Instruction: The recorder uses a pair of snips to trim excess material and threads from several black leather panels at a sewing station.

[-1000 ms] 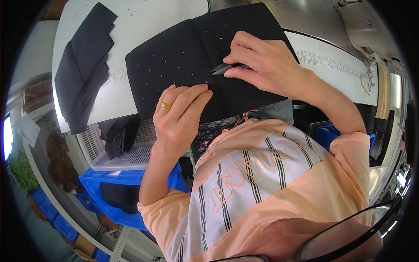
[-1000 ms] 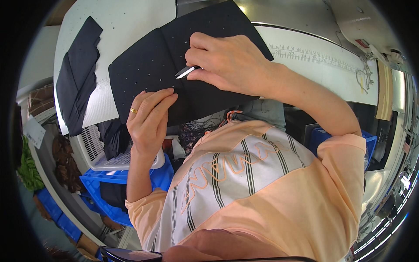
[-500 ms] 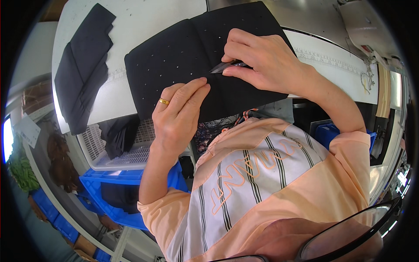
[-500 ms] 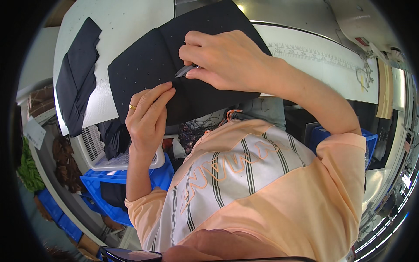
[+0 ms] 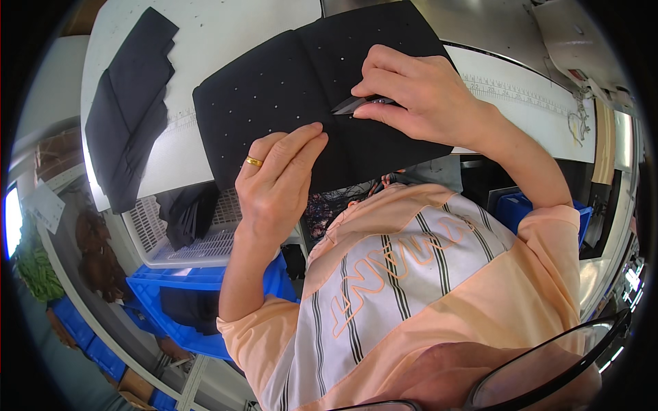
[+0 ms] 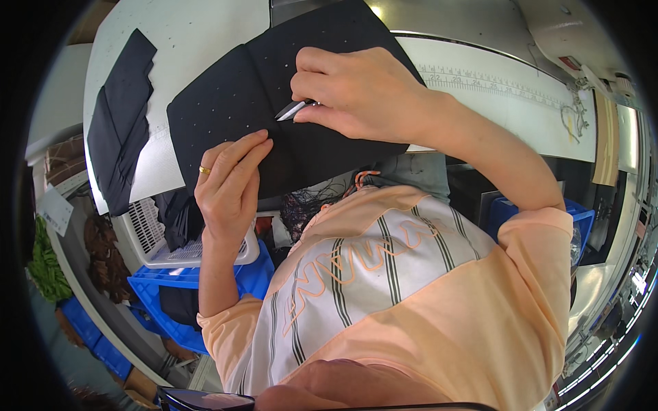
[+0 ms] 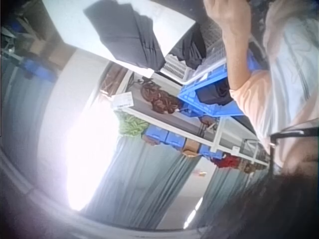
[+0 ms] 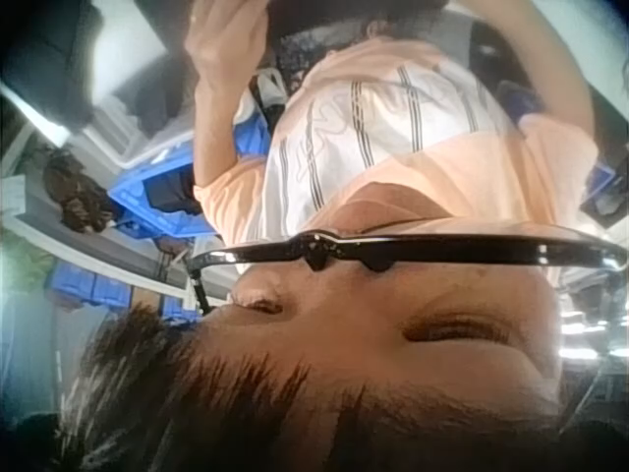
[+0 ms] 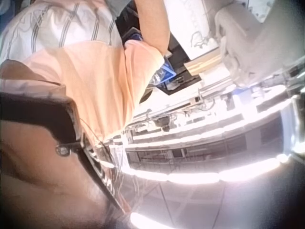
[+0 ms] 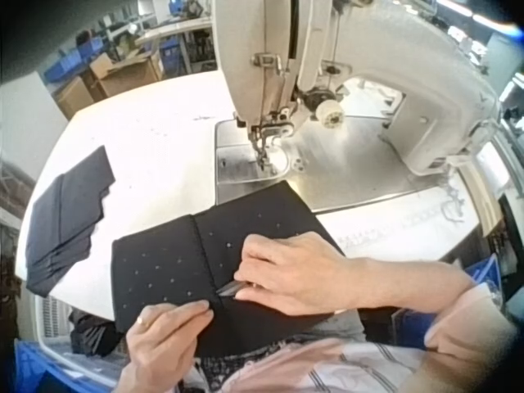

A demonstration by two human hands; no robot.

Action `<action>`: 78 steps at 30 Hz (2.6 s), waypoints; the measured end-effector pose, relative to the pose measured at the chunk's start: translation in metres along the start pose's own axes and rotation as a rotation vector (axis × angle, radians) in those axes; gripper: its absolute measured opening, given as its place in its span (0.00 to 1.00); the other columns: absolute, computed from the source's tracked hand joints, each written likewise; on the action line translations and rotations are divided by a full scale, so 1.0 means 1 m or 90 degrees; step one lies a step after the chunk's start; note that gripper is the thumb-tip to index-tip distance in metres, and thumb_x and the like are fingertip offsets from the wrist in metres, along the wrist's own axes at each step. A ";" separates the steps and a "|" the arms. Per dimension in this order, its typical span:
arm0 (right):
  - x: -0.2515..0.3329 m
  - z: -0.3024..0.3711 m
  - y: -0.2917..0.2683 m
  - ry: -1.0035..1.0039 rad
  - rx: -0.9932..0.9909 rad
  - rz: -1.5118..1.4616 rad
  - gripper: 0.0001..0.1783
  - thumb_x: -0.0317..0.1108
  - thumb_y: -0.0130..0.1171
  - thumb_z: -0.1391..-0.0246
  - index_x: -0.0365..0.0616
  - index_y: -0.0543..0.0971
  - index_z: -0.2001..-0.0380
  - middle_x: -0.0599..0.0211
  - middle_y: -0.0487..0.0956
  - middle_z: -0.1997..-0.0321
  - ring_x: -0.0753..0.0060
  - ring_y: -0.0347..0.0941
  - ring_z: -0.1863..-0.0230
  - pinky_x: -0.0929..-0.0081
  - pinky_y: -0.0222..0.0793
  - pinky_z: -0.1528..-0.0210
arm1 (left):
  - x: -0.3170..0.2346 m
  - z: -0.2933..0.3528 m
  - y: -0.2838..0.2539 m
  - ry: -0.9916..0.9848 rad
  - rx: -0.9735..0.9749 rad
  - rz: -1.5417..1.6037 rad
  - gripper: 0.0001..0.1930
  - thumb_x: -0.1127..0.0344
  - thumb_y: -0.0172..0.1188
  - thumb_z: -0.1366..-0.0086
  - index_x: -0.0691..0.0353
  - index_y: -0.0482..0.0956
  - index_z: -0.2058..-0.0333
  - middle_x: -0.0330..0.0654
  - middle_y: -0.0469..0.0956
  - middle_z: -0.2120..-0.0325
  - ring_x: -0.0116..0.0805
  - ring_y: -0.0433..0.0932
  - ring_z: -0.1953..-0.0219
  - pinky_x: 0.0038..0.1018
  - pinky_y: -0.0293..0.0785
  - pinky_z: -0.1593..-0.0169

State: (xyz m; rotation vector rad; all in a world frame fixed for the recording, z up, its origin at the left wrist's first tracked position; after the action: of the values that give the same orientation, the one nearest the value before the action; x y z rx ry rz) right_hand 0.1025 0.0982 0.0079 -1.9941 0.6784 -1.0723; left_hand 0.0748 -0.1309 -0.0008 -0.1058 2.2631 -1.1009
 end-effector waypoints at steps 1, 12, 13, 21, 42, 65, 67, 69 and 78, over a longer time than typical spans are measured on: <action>0.000 0.000 0.001 0.001 0.004 0.008 0.12 0.36 0.67 0.55 0.42 0.76 0.70 0.69 0.70 0.68 0.68 0.70 0.77 0.76 0.65 0.78 | 0.000 0.000 0.000 -0.002 0.001 0.001 0.17 0.84 0.58 0.56 0.66 0.82 0.64 0.41 0.80 0.61 0.38 0.76 0.65 0.29 0.73 0.59; 0.002 -0.008 0.004 0.023 0.037 0.028 0.12 0.41 0.61 0.49 0.46 0.73 0.71 0.70 0.69 0.68 0.65 0.73 0.74 0.70 0.68 0.76 | 0.001 0.000 0.000 0.013 0.010 -0.022 0.18 0.83 0.58 0.55 0.64 0.82 0.63 0.40 0.80 0.60 0.36 0.75 0.64 0.28 0.72 0.58; 0.001 -0.008 0.005 0.011 0.034 0.038 0.11 0.39 0.63 0.52 0.45 0.75 0.71 0.70 0.70 0.68 0.66 0.71 0.75 0.71 0.67 0.77 | 0.002 -0.001 0.001 0.017 0.010 -0.022 0.18 0.83 0.58 0.56 0.64 0.82 0.62 0.40 0.80 0.60 0.36 0.75 0.64 0.28 0.71 0.58; -0.010 -0.001 -0.007 -0.081 0.097 -0.086 0.09 0.35 0.65 0.54 0.43 0.78 0.72 0.69 0.70 0.70 0.67 0.70 0.77 0.74 0.65 0.78 | 0.002 -0.002 0.002 0.037 -0.007 -0.038 0.16 0.81 0.61 0.56 0.66 0.82 0.65 0.40 0.80 0.61 0.35 0.75 0.66 0.27 0.73 0.62; -0.002 0.057 -0.059 0.043 -0.394 -0.342 0.15 0.28 0.60 0.50 0.32 0.74 0.59 0.59 0.72 0.60 0.78 0.66 0.68 0.86 0.60 0.68 | -0.019 -0.016 0.004 -0.200 0.013 0.044 0.16 0.74 0.64 0.49 0.66 0.79 0.59 0.46 0.79 0.59 0.39 0.76 0.57 0.25 0.71 0.54; 0.032 0.018 0.023 0.177 -0.283 -0.077 0.19 0.35 0.65 0.52 0.57 0.78 0.54 0.73 0.71 0.72 0.73 0.70 0.79 0.75 0.66 0.79 | -0.017 -0.016 0.004 -0.699 -0.235 1.044 0.16 0.67 0.56 0.34 0.67 0.70 0.51 0.44 0.74 0.54 0.34 0.75 0.53 0.31 0.72 0.49; 0.034 0.016 0.025 0.169 -0.289 -0.069 0.19 0.35 0.64 0.52 0.57 0.78 0.54 0.73 0.71 0.71 0.73 0.70 0.79 0.75 0.67 0.79 | -0.025 -0.022 0.005 -0.652 -0.225 0.983 0.16 0.68 0.57 0.35 0.67 0.69 0.50 0.44 0.74 0.55 0.33 0.74 0.53 0.30 0.72 0.50; 0.036 0.011 0.026 0.153 -0.306 -0.090 0.19 0.35 0.64 0.52 0.57 0.78 0.54 0.72 0.71 0.71 0.72 0.71 0.78 0.75 0.67 0.80 | -0.027 -0.025 0.007 -0.604 -0.215 0.922 0.17 0.70 0.58 0.36 0.66 0.69 0.50 0.43 0.73 0.55 0.32 0.74 0.53 0.29 0.72 0.50; 0.041 0.008 0.022 0.298 -0.251 -0.616 0.20 0.29 0.57 0.43 0.42 0.74 0.46 0.73 0.75 0.66 0.83 0.69 0.69 0.82 0.66 0.66 | -0.027 -0.033 0.012 -0.640 -0.243 0.918 0.18 0.72 0.60 0.38 0.64 0.69 0.50 0.43 0.73 0.55 0.32 0.74 0.54 0.28 0.73 0.51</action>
State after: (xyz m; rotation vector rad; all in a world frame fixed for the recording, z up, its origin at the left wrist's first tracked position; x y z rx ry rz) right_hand 0.1277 0.0584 0.0053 -2.4988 0.0914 -2.1490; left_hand 0.0808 -0.0918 0.0189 0.5942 1.0483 0.1988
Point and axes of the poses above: each hand's wrist, its own z-axis away from the middle knuckle, its own y-axis out of the palm, x = y × z, the point moved 1 cm from there along -z, towards the middle knuckle
